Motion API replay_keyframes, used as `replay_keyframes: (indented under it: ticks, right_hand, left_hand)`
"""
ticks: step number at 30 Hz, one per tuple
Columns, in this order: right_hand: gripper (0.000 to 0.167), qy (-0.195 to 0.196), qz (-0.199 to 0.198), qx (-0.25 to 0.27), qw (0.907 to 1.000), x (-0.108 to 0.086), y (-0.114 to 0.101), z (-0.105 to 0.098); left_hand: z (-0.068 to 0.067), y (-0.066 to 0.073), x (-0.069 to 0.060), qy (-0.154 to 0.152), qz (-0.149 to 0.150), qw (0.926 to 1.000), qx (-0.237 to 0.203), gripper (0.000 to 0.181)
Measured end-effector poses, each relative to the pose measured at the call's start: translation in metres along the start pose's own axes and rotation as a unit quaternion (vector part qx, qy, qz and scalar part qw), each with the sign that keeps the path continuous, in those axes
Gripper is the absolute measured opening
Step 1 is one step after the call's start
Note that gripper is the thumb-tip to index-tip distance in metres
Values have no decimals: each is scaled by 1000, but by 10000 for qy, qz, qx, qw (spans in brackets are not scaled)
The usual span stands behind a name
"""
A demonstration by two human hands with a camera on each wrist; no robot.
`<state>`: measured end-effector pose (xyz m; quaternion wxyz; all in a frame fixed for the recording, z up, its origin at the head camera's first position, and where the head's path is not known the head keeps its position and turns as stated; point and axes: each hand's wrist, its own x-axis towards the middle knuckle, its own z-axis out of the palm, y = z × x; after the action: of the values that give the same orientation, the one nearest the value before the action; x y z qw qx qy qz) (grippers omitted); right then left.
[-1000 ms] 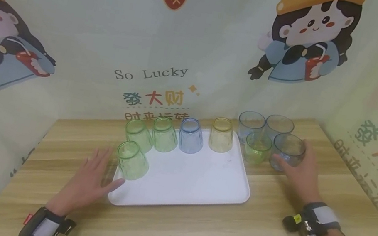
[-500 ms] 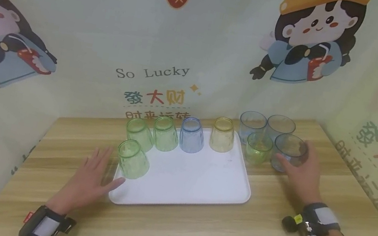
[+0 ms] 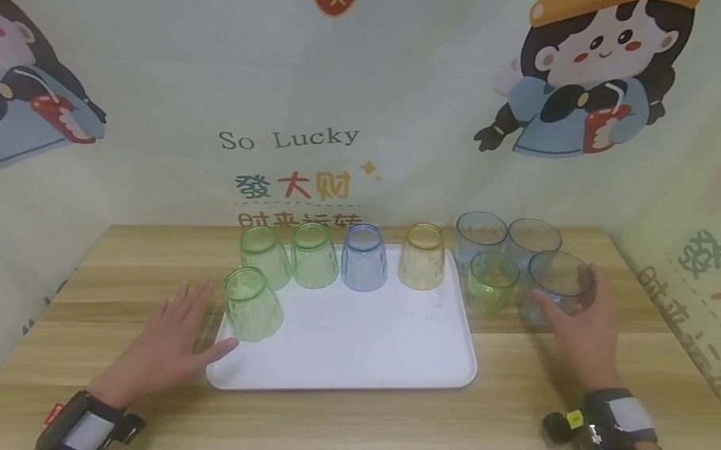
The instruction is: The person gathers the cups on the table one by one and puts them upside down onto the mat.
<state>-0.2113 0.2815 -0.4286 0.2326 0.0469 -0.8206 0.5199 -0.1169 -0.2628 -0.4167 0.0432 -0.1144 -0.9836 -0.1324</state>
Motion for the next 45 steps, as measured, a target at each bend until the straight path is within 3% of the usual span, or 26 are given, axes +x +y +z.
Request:
replay_keyframes:
  ticks: [24,31,35,39,42,45]
  right_hand:
    - [78,306,-234,344,9987,4,-19,-8]
    - [81,264,-38,914,9955,2,-30,-11]
    - [82,336,153,1775,9834,1,-38,-11]
    - [84,369,335,2733,9606,1,-43,-10]
    - [82,369,429,3168,9468,1,-45,-10]
    - [79,311,588,3359,9396,1,-46,-10]
  left_hand:
    - [1,0,1,72,62,9999,89,100]
    - [1,-1,1,93,93,9999,99,100]
    - [1,-1,1,90,96,9999,109,100]
    - [2,-1,0,90,94,9998,120,100]
    - [1,-1,0,88,98,9998,118,99]
    - [1,-1,-1,91,104,9998,114,99]
